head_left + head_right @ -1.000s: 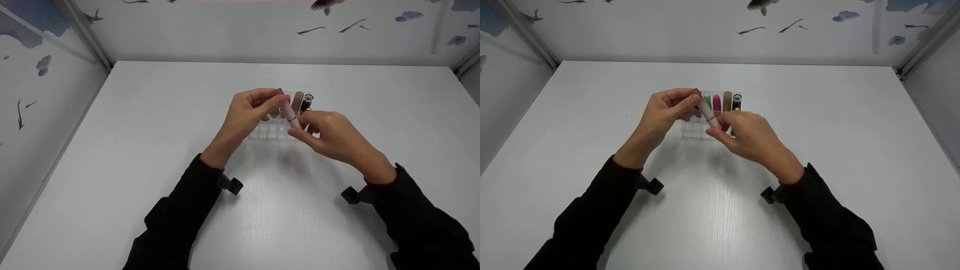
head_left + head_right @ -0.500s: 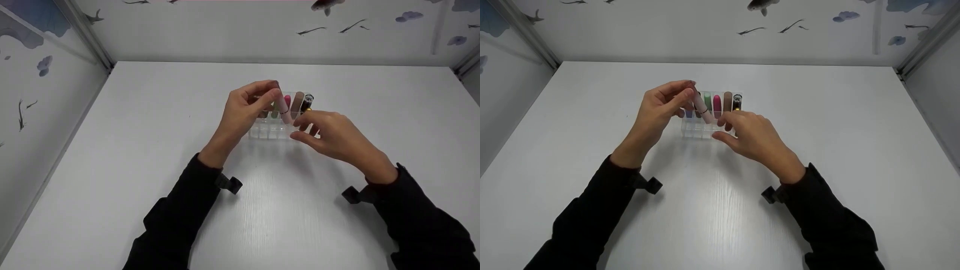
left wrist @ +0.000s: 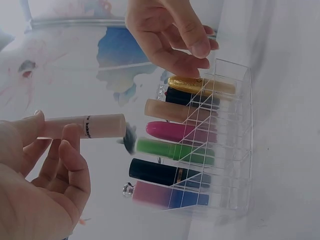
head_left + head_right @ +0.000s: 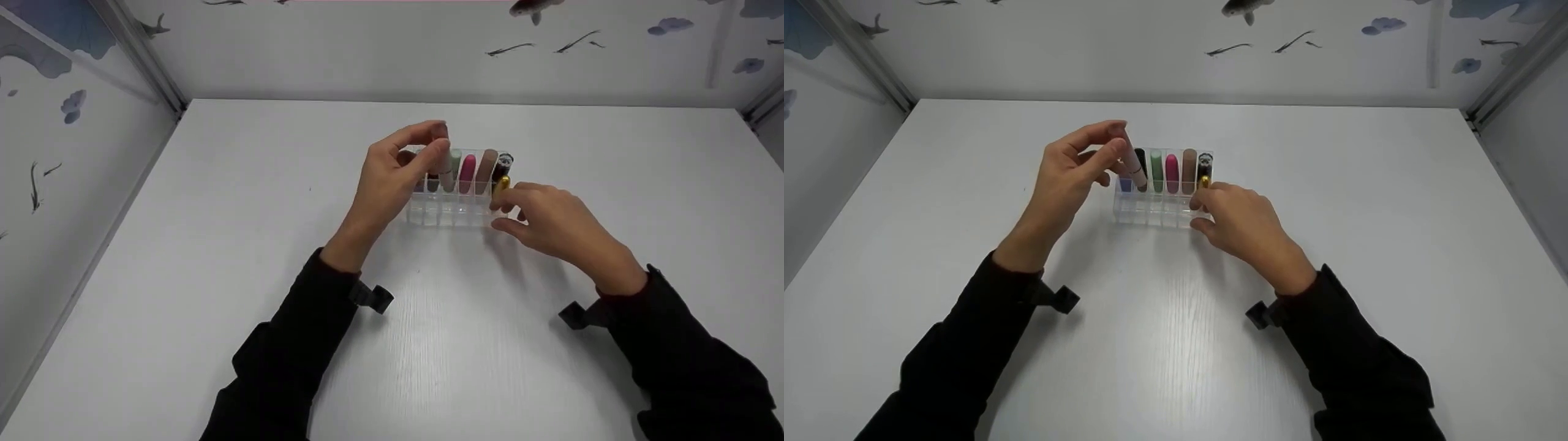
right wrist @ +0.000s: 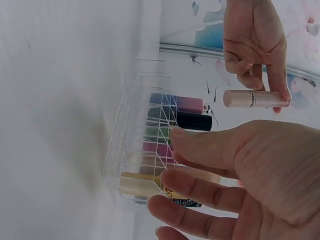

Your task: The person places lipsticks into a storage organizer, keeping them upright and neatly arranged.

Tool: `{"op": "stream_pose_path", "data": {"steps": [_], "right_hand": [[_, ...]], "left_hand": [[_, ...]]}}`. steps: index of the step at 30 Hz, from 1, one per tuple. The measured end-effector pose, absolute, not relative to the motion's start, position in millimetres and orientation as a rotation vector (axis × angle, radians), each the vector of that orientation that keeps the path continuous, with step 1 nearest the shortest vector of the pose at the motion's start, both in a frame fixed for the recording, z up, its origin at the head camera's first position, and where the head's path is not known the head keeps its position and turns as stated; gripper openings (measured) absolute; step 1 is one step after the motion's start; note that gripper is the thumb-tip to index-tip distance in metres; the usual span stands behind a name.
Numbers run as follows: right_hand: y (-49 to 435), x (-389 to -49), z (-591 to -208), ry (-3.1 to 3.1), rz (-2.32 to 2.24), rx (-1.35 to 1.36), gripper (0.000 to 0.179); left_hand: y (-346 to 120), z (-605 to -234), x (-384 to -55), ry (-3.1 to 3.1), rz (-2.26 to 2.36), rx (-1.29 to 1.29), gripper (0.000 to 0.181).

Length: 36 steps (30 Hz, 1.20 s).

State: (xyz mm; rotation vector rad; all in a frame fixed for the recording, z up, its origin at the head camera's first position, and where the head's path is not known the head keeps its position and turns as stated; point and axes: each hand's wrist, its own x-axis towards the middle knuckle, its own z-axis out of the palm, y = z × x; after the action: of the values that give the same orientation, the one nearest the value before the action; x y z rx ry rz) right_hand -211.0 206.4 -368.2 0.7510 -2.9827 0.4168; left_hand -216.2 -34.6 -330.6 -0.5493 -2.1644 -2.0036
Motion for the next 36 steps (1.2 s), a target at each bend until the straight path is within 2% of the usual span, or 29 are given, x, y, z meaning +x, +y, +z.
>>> {"op": "stream_pose_path", "data": {"steps": [16, 23, 36], "right_hand": [[207.7, -214.8, -369.9, -3.042, 0.339, 0.666, 0.022], [210.0, -215.4, -370.9, -3.060, 0.323, 0.693, 0.022], [209.4, -216.8, -377.0, -3.044, 0.329, 0.651, 0.019]], "left_hand": [[-36.5, -326.6, -213.3, -2.238, -1.798, -0.550, 0.033], [-41.4, -359.6, -242.6, -2.281, -1.679, -0.542, 0.031], [-45.5, -371.5, -248.6, -2.416, -1.502, -0.509, 0.028]]}}
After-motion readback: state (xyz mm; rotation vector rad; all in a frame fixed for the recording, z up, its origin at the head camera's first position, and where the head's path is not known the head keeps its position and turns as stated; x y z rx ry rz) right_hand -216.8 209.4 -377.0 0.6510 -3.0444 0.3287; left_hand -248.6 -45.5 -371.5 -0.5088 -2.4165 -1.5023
